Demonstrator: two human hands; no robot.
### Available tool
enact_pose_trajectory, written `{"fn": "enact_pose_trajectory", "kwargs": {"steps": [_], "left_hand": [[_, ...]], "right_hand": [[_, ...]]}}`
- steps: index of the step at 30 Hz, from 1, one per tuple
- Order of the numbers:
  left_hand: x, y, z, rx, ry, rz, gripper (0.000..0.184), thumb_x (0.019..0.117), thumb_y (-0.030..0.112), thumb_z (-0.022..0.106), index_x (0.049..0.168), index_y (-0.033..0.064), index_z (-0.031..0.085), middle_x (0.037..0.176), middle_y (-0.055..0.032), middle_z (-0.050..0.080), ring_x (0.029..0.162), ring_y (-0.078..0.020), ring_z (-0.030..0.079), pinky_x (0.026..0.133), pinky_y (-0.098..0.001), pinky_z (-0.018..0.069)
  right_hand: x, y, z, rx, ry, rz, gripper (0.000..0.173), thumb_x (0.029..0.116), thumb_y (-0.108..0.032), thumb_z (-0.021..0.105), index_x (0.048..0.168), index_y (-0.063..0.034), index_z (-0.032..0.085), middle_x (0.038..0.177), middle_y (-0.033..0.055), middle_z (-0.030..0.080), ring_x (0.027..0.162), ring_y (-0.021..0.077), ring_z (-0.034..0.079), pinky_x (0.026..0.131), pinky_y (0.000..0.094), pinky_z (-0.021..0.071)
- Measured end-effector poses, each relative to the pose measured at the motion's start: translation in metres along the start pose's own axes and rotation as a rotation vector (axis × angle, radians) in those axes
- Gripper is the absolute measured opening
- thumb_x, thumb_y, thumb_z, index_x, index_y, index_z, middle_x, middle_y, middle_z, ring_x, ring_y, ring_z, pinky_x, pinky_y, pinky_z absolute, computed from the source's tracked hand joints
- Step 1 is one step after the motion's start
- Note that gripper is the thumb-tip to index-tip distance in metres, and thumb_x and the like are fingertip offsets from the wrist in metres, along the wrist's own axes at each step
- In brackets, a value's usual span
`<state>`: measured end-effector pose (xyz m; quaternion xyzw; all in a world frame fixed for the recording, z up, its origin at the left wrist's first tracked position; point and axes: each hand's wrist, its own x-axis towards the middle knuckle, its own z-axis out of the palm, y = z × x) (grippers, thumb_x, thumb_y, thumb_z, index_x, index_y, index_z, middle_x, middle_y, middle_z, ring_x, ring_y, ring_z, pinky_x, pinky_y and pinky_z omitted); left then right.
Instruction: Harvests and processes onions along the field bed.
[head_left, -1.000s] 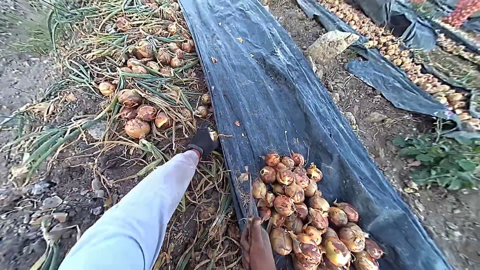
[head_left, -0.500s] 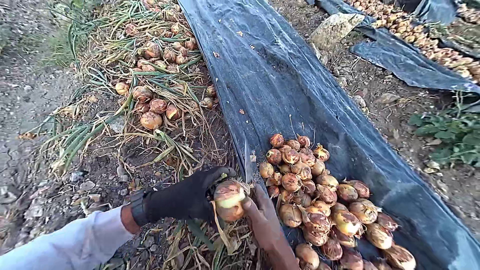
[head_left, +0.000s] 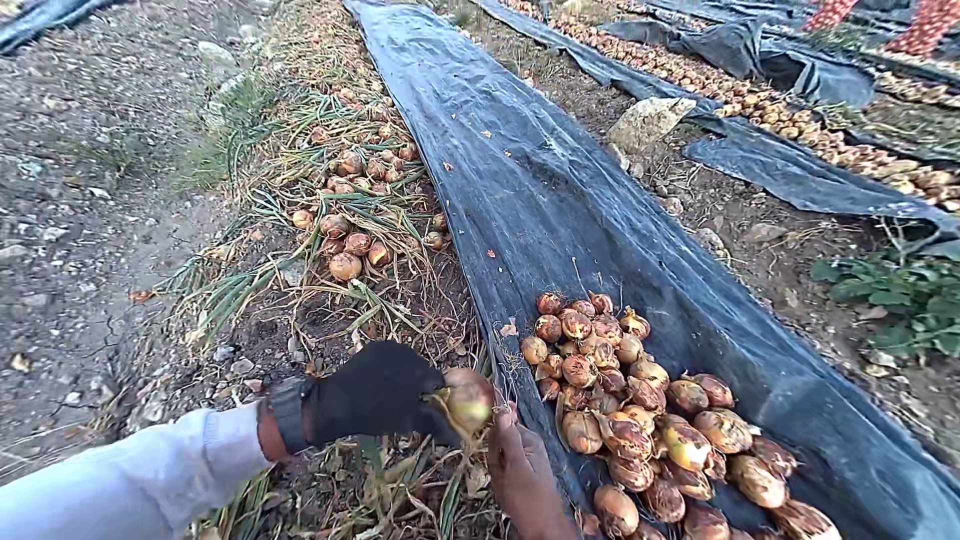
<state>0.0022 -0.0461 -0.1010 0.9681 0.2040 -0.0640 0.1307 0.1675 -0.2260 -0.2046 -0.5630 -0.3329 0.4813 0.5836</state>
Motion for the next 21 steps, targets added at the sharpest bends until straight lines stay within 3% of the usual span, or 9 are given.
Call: {"fn": "enact_pose_trajectory", "kwargs": {"steps": [3, 6, 8, 9, 10, 12, 18, 19, 21], "left_hand": [[0.028, -0.021, 0.005, 0.008, 0.056, -0.323, 0.067, 0.0902, 0.08, 0.05, 0.08, 0.0152, 0.066, 0.072, -0.0041, 0.062, 0.073, -0.0248, 0.066, 0.065, -0.0505, 0.0537], [0.034, -0.033, 0.017, -0.253, 0.2, -0.173, 0.05, 0.0981, 0.064, 0.055, 0.084, 0.0173, 0.068, 0.074, 0.0023, 0.061, 0.069, -0.0147, 0.061, 0.064, -0.0401, 0.0531], [0.035, -0.024, 0.028, -0.302, 0.029, -0.002, 0.04, 0.1047, 0.046, 0.054, 0.11, 0.0107, 0.071, 0.098, -0.0071, 0.07, 0.089, -0.0235, 0.068, 0.08, -0.0486, 0.0562], [0.037, -0.02, 0.038, -0.27, -0.092, 0.042, 0.036, 0.1048, 0.039, 0.054, 0.116, 0.0081, 0.068, 0.105, -0.0124, 0.07, 0.096, -0.0306, 0.068, 0.083, -0.0551, 0.055], [0.04, -0.018, 0.05, -0.221, -0.188, 0.067, 0.032, 0.1036, 0.035, 0.056, 0.115, 0.0069, 0.067, 0.105, -0.0158, 0.07, 0.098, -0.0359, 0.069, 0.081, -0.0595, 0.0544], [0.051, -0.024, 0.072, -0.161, -0.312, 0.051, 0.024, 0.0984, 0.027, 0.062, 0.106, 0.0048, 0.066, 0.094, -0.02, 0.068, 0.089, -0.0429, 0.067, 0.072, -0.064, 0.052], [0.105, -0.094, 0.085, -0.059, -0.186, -0.142, 0.024, 0.0983, 0.022, 0.058, 0.117, 0.0093, 0.066, 0.109, -0.0151, 0.069, 0.096, -0.0385, 0.068, 0.072, -0.0608, 0.0553], [0.114, -0.114, 0.083, -0.087, -0.122, -0.26, 0.024, 0.1006, 0.022, 0.057, 0.119, 0.0118, 0.069, 0.11, -0.0133, 0.071, 0.1, -0.0368, 0.069, 0.077, -0.0609, 0.0562], [0.127, -0.182, 0.08, -0.096, 0.045, -0.546, 0.025, 0.1026, 0.029, 0.054, 0.115, 0.0157, 0.071, 0.107, -0.0127, 0.072, 0.099, -0.0353, 0.07, 0.08, -0.0609, 0.0568]], "right_hand": [[0.001, 0.013, 0.009, -0.043, 0.047, 0.087, 0.059, 0.1051, -0.06, 0.035, 0.071, -0.0154, 0.053, 0.052, -0.0059, 0.037, 0.041, 0.0064, 0.033, 0.04, 0.0266, 0.0329], [0.023, 0.039, 0.005, 0.057, 0.106, 0.289, 0.063, 0.1056, -0.062, 0.028, 0.075, -0.0116, 0.049, 0.05, -0.0031, 0.035, 0.037, 0.0095, 0.032, 0.035, 0.0283, 0.0338], [0.038, 0.061, 0.001, 0.053, 0.043, 0.3, 0.059, 0.0989, -0.068, 0.04, 0.092, -0.0109, 0.053, 0.057, -0.0046, 0.041, 0.042, 0.0086, 0.037, 0.039, 0.0279, 0.0391], [0.044, 0.068, 0.005, 0.065, 0.078, 0.249, 0.053, 0.0947, -0.062, 0.055, 0.1, -0.0095, 0.057, 0.061, -0.0059, 0.046, 0.046, 0.0059, 0.042, 0.043, 0.0259, 0.0427], [0.051, 0.072, 0.011, 0.086, 0.152, 0.179, 0.043, 0.0914, -0.045, 0.067, 0.106, -0.0062, 0.061, 0.068, -0.0047, 0.055, 0.052, 0.0042, 0.05, 0.049, 0.0251, 0.0485], [0.065, 0.074, 0.024, 0.053, 0.259, 0.124, 0.041, 0.0935, -0.029, 0.07, 0.12, -0.0002, 0.062, 0.087, 0.0033, 0.067, 0.071, 0.0082, 0.063, 0.069, 0.0308, 0.0576], [0.144, 0.074, 0.02, -0.182, 0.275, 0.066, 0.055, 0.0903, -0.038, 0.075, 0.129, -0.0022, 0.061, 0.102, 0.0046, 0.073, 0.086, 0.0103, 0.071, 0.084, 0.0338, 0.0612], [0.157, 0.065, 0.015, -0.212, 0.26, 0.065, 0.049, 0.0947, -0.039, 0.069, 0.126, -0.002, 0.062, 0.096, 0.0031, 0.071, 0.082, 0.0094, 0.069, 0.08, 0.0328, 0.0606], [0.179, 0.043, -0.002, -0.262, 0.268, 0.139, 0.046, 0.104, -0.049, 0.048, 0.099, -0.0065, 0.064, 0.066, -0.0011, 0.051, 0.053, 0.0111, 0.048, 0.051, 0.0335, 0.0459]]}}
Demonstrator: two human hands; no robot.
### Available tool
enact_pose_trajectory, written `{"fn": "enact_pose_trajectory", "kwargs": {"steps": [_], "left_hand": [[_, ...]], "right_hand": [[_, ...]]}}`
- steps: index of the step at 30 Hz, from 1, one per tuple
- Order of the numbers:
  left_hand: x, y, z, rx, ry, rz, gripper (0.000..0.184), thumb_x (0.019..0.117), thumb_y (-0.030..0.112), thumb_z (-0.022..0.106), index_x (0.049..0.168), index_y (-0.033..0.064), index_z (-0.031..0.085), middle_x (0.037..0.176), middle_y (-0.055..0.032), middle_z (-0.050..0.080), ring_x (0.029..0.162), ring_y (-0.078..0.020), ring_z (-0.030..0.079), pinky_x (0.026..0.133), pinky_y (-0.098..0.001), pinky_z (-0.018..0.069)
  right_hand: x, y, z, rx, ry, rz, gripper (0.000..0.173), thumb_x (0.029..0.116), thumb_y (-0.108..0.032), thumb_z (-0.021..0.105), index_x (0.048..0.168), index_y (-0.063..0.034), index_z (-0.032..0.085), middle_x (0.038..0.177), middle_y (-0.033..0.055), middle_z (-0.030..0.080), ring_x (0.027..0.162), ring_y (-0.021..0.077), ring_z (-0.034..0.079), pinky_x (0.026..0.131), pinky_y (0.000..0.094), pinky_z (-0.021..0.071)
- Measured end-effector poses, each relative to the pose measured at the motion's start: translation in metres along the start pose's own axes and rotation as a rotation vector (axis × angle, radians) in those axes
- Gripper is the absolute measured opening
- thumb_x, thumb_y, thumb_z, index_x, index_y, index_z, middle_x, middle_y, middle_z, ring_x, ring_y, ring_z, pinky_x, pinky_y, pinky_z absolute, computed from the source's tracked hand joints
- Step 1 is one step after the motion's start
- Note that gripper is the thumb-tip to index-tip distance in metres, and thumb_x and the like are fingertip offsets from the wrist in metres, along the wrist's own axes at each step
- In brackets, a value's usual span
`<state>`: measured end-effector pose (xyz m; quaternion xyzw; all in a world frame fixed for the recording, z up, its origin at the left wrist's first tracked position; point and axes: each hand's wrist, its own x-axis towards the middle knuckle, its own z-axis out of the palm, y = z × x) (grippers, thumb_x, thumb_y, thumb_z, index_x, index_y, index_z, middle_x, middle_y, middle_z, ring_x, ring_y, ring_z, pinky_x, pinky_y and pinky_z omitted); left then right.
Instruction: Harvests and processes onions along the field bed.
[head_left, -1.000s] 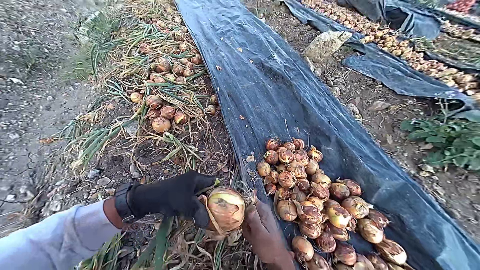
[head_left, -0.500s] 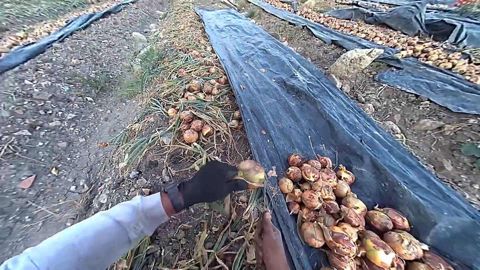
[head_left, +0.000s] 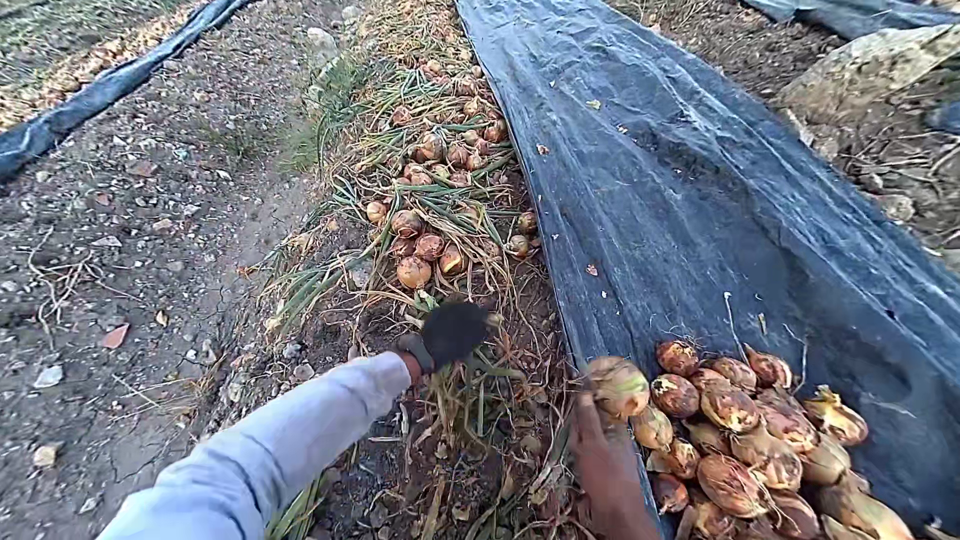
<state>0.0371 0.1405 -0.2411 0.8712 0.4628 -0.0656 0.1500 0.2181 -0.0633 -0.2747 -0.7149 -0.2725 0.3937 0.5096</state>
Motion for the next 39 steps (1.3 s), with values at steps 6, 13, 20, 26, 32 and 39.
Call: {"fn": "enact_pose_trajectory", "kwargs": {"steps": [6, 13, 20, 26, 32, 39], "left_hand": [[0.075, -0.135, -0.012, -0.215, 0.209, -0.693, 0.09, 0.0781, 0.054, 0.079, 0.145, 0.0012, 0.048, 0.141, -0.0314, 0.052, 0.111, -0.0494, 0.065, 0.087, -0.0681, 0.0552], [0.014, -0.124, -0.002, -0.829, 0.127, -0.395, 0.093, 0.0716, 0.01, 0.092, 0.15, 0.0092, 0.042, 0.132, -0.0168, 0.063, 0.118, -0.0321, 0.064, 0.098, -0.0558, 0.0533], [-0.126, -0.014, -0.01, -1.491, -0.239, 0.168, 0.068, 0.0599, -0.002, 0.09, 0.122, 0.0109, 0.064, 0.113, -0.0039, 0.074, 0.105, -0.0158, 0.072, 0.091, -0.0345, 0.0617], [-0.168, 0.024, -0.023, -1.52, -0.7, 0.347, 0.057, 0.0668, -0.003, 0.086, 0.119, 0.0113, 0.068, 0.112, -0.0066, 0.075, 0.103, -0.0172, 0.072, 0.091, -0.0361, 0.0608], [-0.202, 0.052, -0.048, -1.079, -0.724, 0.148, 0.023, 0.0826, 0.029, 0.079, 0.094, 0.0112, 0.07, 0.082, -0.0016, 0.071, 0.071, -0.0086, 0.067, 0.066, -0.0261, 0.0559], [-0.205, 0.081, -0.048, -0.157, -0.127, 0.228, 0.064, 0.0734, 0.085, 0.066, 0.08, 0.0212, 0.07, 0.069, 0.0039, 0.063, 0.069, -0.0154, 0.065, 0.064, -0.0465, 0.0546]], "right_hand": [[-0.004, -0.006, -0.023, 0.007, -0.011, 0.141, 0.059, 0.1064, -0.059, 0.028, 0.082, -0.0105, 0.052, 0.053, -0.002, 0.037, 0.039, 0.0137, 0.036, 0.037, 0.0348, 0.0381], [-0.074, 0.044, 0.008, 0.133, -0.243, 0.205, 0.042, 0.1082, -0.045, 0.032, 0.09, -0.0115, 0.05, 0.055, -0.0077, 0.036, 0.042, 0.0063, 0.036, 0.041, 0.0267, 0.039], [-0.061, -0.012, 0.013, 0.094, -0.369, 0.08, 0.084, 0.0889, -0.081, 0.047, 0.126, -0.0059, 0.053, 0.068, -0.0028, 0.046, 0.048, 0.0112, 0.044, 0.042, 0.0304, 0.0447], [-0.104, -0.033, -0.023, 0.089, -0.444, -0.22, 0.085, 0.0946, -0.079, 0.038, 0.125, -0.0017, 0.058, 0.076, 0.0008, 0.058, 0.053, 0.0088, 0.049, 0.047, 0.0292, 0.0469], [-0.149, -0.028, -0.045, 0.132, -0.415, -0.155, 0.06, 0.1038, -0.063, 0.036, 0.103, -0.01, 0.062, 0.065, -0.0012, 0.049, 0.047, 0.0105, 0.043, 0.042, 0.0299, 0.0416], [-0.17, -0.011, -0.054, 0.13, -0.452, -0.055, 0.06, 0.1066, -0.058, 0.027, 0.083, -0.012, 0.058, 0.057, -0.003, 0.04, 0.044, 0.0103, 0.037, 0.042, 0.0299, 0.0363]]}}
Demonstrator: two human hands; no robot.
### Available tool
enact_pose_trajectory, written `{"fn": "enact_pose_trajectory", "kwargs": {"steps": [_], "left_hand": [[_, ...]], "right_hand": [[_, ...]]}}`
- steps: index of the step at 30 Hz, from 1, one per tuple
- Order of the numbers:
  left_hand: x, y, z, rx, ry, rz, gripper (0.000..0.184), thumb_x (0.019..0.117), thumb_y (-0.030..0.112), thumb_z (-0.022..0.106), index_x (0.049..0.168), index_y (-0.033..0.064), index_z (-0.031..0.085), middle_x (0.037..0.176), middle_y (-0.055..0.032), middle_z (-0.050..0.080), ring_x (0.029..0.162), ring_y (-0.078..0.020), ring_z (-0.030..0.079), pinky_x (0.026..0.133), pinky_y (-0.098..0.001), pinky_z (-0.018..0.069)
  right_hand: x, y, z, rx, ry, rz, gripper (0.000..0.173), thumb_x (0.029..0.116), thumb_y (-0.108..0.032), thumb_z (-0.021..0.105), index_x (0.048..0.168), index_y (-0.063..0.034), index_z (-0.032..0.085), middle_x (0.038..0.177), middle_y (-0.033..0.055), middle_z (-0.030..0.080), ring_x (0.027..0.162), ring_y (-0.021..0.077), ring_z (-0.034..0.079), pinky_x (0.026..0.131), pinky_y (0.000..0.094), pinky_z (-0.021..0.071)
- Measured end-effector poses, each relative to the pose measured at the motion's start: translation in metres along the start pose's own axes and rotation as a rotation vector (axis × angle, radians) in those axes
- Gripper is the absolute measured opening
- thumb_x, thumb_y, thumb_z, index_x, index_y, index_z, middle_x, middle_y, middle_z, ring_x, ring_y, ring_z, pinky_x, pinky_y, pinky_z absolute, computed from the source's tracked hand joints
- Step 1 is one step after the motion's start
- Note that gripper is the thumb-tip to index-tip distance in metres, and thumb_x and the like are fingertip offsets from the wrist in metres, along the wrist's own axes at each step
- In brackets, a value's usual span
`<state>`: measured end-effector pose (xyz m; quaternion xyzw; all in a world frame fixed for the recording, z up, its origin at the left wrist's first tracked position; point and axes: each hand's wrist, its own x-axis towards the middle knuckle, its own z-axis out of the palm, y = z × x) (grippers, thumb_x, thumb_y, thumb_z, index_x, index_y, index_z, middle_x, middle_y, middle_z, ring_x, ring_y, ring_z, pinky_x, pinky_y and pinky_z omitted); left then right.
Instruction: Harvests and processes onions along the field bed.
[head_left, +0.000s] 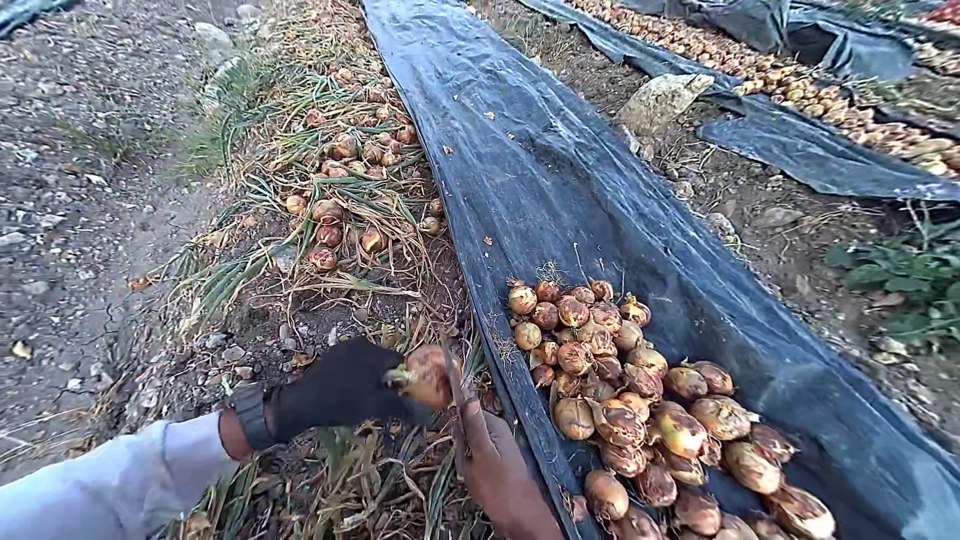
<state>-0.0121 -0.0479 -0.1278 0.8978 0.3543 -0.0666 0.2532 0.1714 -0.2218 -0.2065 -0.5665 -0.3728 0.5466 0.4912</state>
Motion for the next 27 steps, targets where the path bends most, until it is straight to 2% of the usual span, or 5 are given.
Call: {"fn": "enact_pose_trajectory", "kwargs": {"steps": [6, 9, 12, 20, 27], "left_hand": [[0.016, 0.007, -0.017, -0.784, 0.191, -0.082, 0.044, 0.0748, 0.049, 0.083, 0.099, 0.0147, 0.07, 0.085, 0.0043, 0.073, 0.078, -0.0059, 0.07, 0.072, -0.0264, 0.0604], [0.007, 0.022, 0.006, -1.151, -0.099, -0.189, 0.047, 0.0818, 0.065, 0.069, 0.099, 0.0225, 0.063, 0.08, 0.0077, 0.068, 0.071, -0.0039, 0.066, 0.066, -0.0211, 0.0569], [0.022, 0.004, 0.023, -1.194, -0.33, -0.198, 0.062, 0.079, 0.086, 0.059, 0.097, 0.0265, 0.067, 0.08, 0.0081, 0.065, 0.069, -0.003, 0.062, 0.062, -0.02, 0.054], [0.093, -0.055, -0.006, 0.034, 0.159, 0.106, 0.038, 0.0836, 0.057, 0.075, 0.071, 0.0235, 0.064, 0.059, 0.0084, 0.055, 0.054, -0.0096, 0.055, 0.051, -0.0393, 0.0473], [0.096, -0.065, 0.03, 0.006, -0.159, 0.42, 0.017, 0.096, 0.024, 0.065, 0.106, 0.0112, 0.07, 0.098, -0.0083, 0.069, 0.091, -0.0262, 0.068, 0.076, -0.0485, 0.0566]], "right_hand": [[0.014, 0.01, -0.013, 0.283, 0.132, 0.036, 0.061, 0.101, -0.069, 0.029, 0.093, -0.0126, 0.051, 0.056, -0.0063, 0.036, 0.04, 0.0069, 0.033, 0.037, 0.0255, 0.0358], [0.029, 0.004, -0.017, 0.21, 0.14, -0.092, 0.1, 0.0841, -0.088, 0.044, 0.132, -0.0011, 0.052, 0.074, -0.0037, 0.054, 0.048, 0.0075, 0.044, 0.042, 0.0277, 0.0439], [0.049, -0.002, -0.021, 0.155, 0.153, -0.266, 0.085, 0.0977, -0.075, 0.034, 0.123, 0.0018, 0.059, 0.092, 0.0009, 0.068, 0.073, 0.0055, 0.065, 0.064, 0.0268, 0.0583], [0.097, 0.054, -0.016, 0.256, 0.052, 0.023, 0.06, 0.1039, -0.065, 0.033, 0.078, -0.0152, 0.054, 0.056, -0.0072, 0.039, 0.043, 0.0046, 0.035, 0.04, 0.0233, 0.0341], [0.137, 0.068, 0.013, 0.131, 0.252, 0.061, 0.079, 0.0799, -0.064, 0.077, 0.125, -0.0014, 0.061, 0.094, 0.0008, 0.07, 0.079, 0.008, 0.068, 0.075, 0.0295, 0.0608]]}}
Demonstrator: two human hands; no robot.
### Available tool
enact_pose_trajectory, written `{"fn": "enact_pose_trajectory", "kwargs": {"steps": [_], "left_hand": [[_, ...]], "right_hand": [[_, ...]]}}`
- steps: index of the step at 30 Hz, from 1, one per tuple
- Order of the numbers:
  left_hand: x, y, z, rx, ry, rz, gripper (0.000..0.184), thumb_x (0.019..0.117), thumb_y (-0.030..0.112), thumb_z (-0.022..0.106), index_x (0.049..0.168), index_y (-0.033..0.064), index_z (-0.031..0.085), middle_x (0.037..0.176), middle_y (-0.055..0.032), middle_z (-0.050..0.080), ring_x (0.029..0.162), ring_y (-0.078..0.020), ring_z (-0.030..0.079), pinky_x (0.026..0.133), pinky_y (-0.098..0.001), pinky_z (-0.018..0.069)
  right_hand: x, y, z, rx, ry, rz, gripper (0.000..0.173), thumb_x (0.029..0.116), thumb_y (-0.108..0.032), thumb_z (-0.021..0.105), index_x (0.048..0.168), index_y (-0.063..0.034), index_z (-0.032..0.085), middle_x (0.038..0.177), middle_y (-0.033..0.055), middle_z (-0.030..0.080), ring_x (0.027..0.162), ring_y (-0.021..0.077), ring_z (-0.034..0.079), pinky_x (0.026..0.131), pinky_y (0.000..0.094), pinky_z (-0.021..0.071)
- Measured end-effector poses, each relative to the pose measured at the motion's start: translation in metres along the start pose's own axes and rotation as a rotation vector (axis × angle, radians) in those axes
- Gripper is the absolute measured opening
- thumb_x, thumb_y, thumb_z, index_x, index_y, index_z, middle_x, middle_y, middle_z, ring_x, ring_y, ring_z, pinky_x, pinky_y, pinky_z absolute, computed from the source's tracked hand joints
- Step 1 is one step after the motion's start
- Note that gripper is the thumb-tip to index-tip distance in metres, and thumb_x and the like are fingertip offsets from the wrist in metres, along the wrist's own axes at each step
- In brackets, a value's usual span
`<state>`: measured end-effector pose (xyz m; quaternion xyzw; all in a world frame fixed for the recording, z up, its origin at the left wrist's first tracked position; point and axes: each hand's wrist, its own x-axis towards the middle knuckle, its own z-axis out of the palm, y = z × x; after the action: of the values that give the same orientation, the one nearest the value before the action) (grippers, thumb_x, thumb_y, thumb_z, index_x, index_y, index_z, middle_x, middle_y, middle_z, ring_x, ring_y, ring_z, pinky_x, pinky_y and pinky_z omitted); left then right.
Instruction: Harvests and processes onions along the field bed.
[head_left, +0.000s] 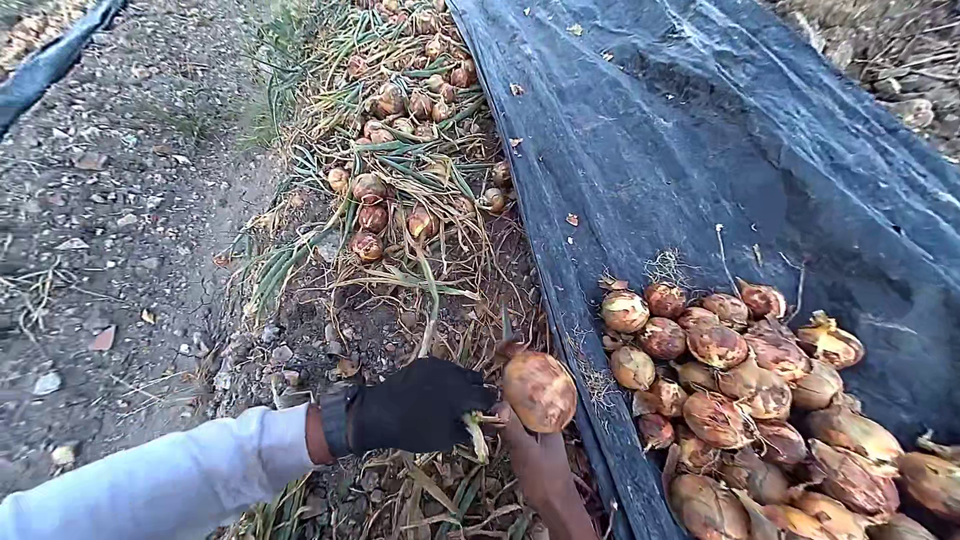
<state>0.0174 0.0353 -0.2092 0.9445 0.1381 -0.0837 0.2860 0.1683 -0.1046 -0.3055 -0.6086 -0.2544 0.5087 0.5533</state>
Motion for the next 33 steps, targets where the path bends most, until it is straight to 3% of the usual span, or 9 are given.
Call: {"fn": "enact_pose_trajectory", "kwargs": {"steps": [1, 5, 8, 12, 16, 22, 25, 27, 33], "left_hand": [[0.003, -0.003, 0.005, 0.019, -0.048, -0.013, 0.016, 0.0938, 0.02, 0.065, 0.104, 0.0086, 0.07, 0.098, -0.0111, 0.069, 0.091, -0.0302, 0.068, 0.075, -0.052, 0.0558], [0.02, -0.033, -0.006, 0.179, -0.07, -0.234, 0.018, 0.0966, 0.022, 0.064, 0.105, 0.0096, 0.072, 0.101, -0.0134, 0.071, 0.093, -0.0354, 0.069, 0.074, -0.0583, 0.056], [0.026, -0.115, -0.038, 0.269, 0.067, -0.658, 0.02, 0.0972, 0.024, 0.062, 0.112, 0.0164, 0.073, 0.11, -0.0118, 0.07, 0.096, -0.0355, 0.07, 0.073, -0.0605, 0.0574], [0.01, -0.221, -0.091, 0.364, 0.208, -1.054, 0.024, 0.0919, 0.025, 0.066, 0.114, 0.0183, 0.073, 0.126, -0.0165, 0.064, 0.096, -0.0432, 0.069, 0.07, -0.0676, 0.0559], [-0.003, -0.272, -0.099, 0.333, 0.084, -1.104, 0.048, 0.0807, 0.032, 0.077, 0.127, 0.0256, 0.069, 0.133, -0.0233, 0.06, 0.102, -0.0476, 0.066, 0.076, -0.0704, 0.0546], [-0.029, -0.242, -0.078, 0.373, -0.108, -1.199, 0.038, 0.074, 0.024, 0.084, 0.107, 0.0096, 0.074, 0.113, -0.0251, 0.068, 0.102, -0.047, 0.067, 0.076, -0.0689, 0.0548], [-0.059, -0.234, -0.059, 0.337, -0.085, -1.134, 0.051, 0.0711, 0.049, 0.086, 0.098, 0.0074, 0.072, 0.098, -0.0194, 0.071, 0.093, -0.0417, 0.07, 0.073, -0.0666, 0.0553], [-0.069, -0.208, -0.035, 0.15, 0.081, -0.968, 0.07, 0.0657, 0.06, 0.088, 0.111, 0.0097, 0.072, 0.103, -0.0156, 0.071, 0.097, -0.0368, 0.069, 0.081, -0.0649, 0.0562], [-0.066, 0.027, 0.0, -0.915, 0.283, -0.535, 0.046, 0.0763, 0.028, 0.089, 0.113, 0.0109, 0.066, 0.098, -0.0007, 0.076, 0.089, -0.0126, 0.074, 0.083, -0.0339, 0.063]], "right_hand": [[0.002, -0.001, 0.008, 0.009, 0.034, -0.052, 0.075, 0.0832, -0.055, 0.078, 0.129, 0.0015, 0.059, 0.104, 0.005, 0.072, 0.091, 0.0107, 0.071, 0.085, 0.0323, 0.0611], [0.013, -0.003, 0.016, -0.126, 0.076, -0.137, 0.053, 0.0894, -0.039, 0.075, 0.125, -0.001, 0.063, 0.103, 0.0037, 0.074, 0.091, 0.0106, 0.072, 0.085, 0.0333, 0.062], [0.029, -0.021, -0.004, -0.133, 0.206, -0.174, 0.049, 0.0946, -0.038, 0.069, 0.124, 0.0006, 0.061, 0.091, 0.0012, 0.07, 0.075, 0.0076, 0.067, 0.072, 0.0292, 0.0605], [0.047, -0.042, -0.04, -0.331, 0.279, -0.042, 0.063, 0.103, -0.064, 0.032, 0.097, -0.0075, 0.059, 0.06, -0.0008, 0.042, 0.045, 0.0151, 0.041, 0.042, 0.0367, 0.0403], [0.01, -0.051, -0.02, -0.338, 0.097, 0.009, 0.059, 0.1093, -0.046, 0.024, 0.115, -0.0011, 0.062, 0.065, 0.0034, 0.054, 0.047, 0.017, 0.052, 0.044, 0.0387, 0.0506], [-0.041, -0.001, -0.012, -0.179, -0.095, 0.27, 0.036, 0.1077, -0.02, 0.044, 0.133, 0.0036, 0.053, 0.081, 0.0106, 0.066, 0.063, 0.0211, 0.065, 0.059, 0.0406, 0.0593], [-0.055, -0.008, -0.003, -0.068, -0.129, 0.301, 0.038, 0.1042, -0.009, 0.044, 0.141, 0.0019, 0.044, 0.092, 0.0138, 0.071, 0.07, 0.0257, 0.07, 0.063, 0.0444, 0.0624], [-0.062, -0.019, 0.002, -0.013, -0.115, 0.306, 0.04, 0.1003, -0.005, 0.045, 0.14, 0.0002, 0.045, 0.1, 0.0136, 0.072, 0.073, 0.0275, 0.071, 0.063, 0.0452, 0.0626], [-0.082, -0.04, 0.003, -0.053, -0.116, 0.146, 0.055, 0.1003, -0.049, 0.056, 0.132, -0.0044, 0.05, 0.077, 0.0071, 0.063, 0.056, 0.02, 0.06, 0.049, 0.037, 0.0537]]}}
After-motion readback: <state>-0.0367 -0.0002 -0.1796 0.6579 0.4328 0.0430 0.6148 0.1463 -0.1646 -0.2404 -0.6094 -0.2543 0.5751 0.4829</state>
